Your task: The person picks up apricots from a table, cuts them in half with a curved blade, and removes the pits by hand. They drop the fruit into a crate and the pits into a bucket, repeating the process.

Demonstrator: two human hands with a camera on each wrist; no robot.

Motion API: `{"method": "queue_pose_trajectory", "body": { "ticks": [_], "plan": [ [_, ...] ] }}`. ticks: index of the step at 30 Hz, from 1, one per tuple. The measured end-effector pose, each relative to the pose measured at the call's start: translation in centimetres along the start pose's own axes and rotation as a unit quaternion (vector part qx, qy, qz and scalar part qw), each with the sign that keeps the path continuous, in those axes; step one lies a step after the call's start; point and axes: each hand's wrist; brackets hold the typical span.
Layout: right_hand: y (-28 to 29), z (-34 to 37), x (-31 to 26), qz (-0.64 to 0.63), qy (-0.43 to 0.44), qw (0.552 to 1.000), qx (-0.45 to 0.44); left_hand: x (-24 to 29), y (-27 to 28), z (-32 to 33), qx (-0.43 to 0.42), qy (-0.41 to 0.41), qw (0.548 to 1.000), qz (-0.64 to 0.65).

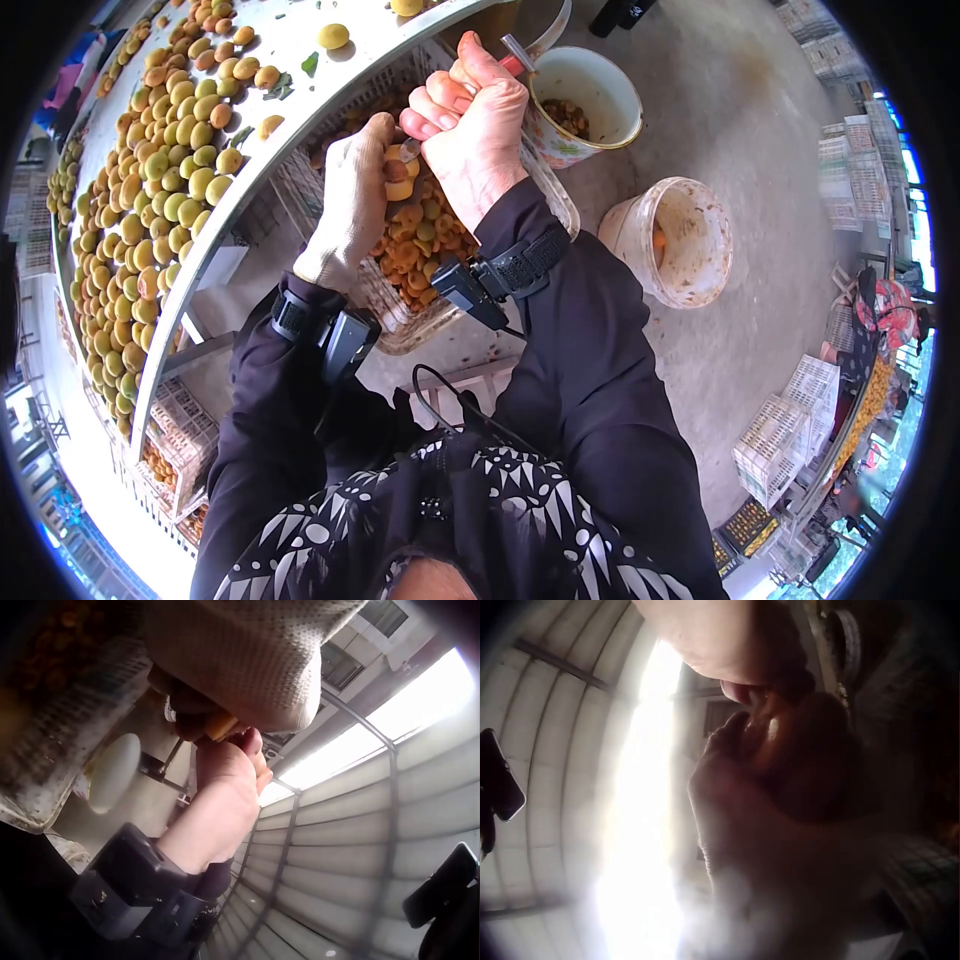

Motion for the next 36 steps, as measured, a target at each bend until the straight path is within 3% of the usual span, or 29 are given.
{"method": "queue_pose_trajectory", "body": {
  "ticks": [14, 17, 18, 20, 22, 23, 25, 28, 30, 36],
  "plan": [
    [0.4, 0.2, -0.4, -0.031, -0.030, 0.998, 0.041, -0.4, -0.2, 0.2, -0.035, -0.028, 0.999, 0.007],
    [0.7, 0.1, -0.6, -0.023, -0.011, 0.999, 0.035, 0.3, -0.1, -0.2, -0.089, -0.026, 0.996, 0.002],
    [0.6, 0.1, -0.8, -0.025, -0.008, 0.999, 0.035, 0.8, -0.1, -0.3, -0.123, -0.006, 0.992, 0.018],
    [0.8, 0.1, -0.5, -0.020, 0.011, 0.999, 0.029, 1.8, -0.3, 0.0, -0.110, 0.053, 0.992, 0.003],
    [0.4, 0.3, -0.4, -0.035, -0.012, 0.999, 0.028, 2.3, 0.2, 0.0, -0.111, 0.047, 0.993, 0.015],
    [0.3, 0.5, -0.5, -0.007, -0.017, 1.000, -0.009, 2.0, 0.5, -0.1, -0.116, 0.059, 0.990, 0.051],
    [-0.3, 0.9, -0.4, 0.022, -0.005, 1.000, 0.005, 1.7, 1.4, -0.3, -0.136, 0.065, 0.982, 0.111],
    [-0.4, 1.1, -0.8, 0.002, 0.001, 1.000, -0.022, 1.8, 0.9, -0.3, -0.121, 0.022, 0.986, 0.110],
    [-0.8, 1.5, -1.0, 0.058, 0.047, 0.997, -0.011, 2.4, 1.1, -0.5, -0.127, 0.023, 0.987, 0.098],
    [-1.8, 2.4, -2.5, 0.110, 0.058, 0.992, -0.031, 3.3, 1.6, -0.9, -0.180, 0.033, 0.981, 0.067]
  ]
}}
Point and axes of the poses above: each hand's wrist, its own z-axis away from the middle knuckle, its own y-axis out of the back of the hand, x = y × z, and after that the axes turned 14 degrees about -y, right-handed
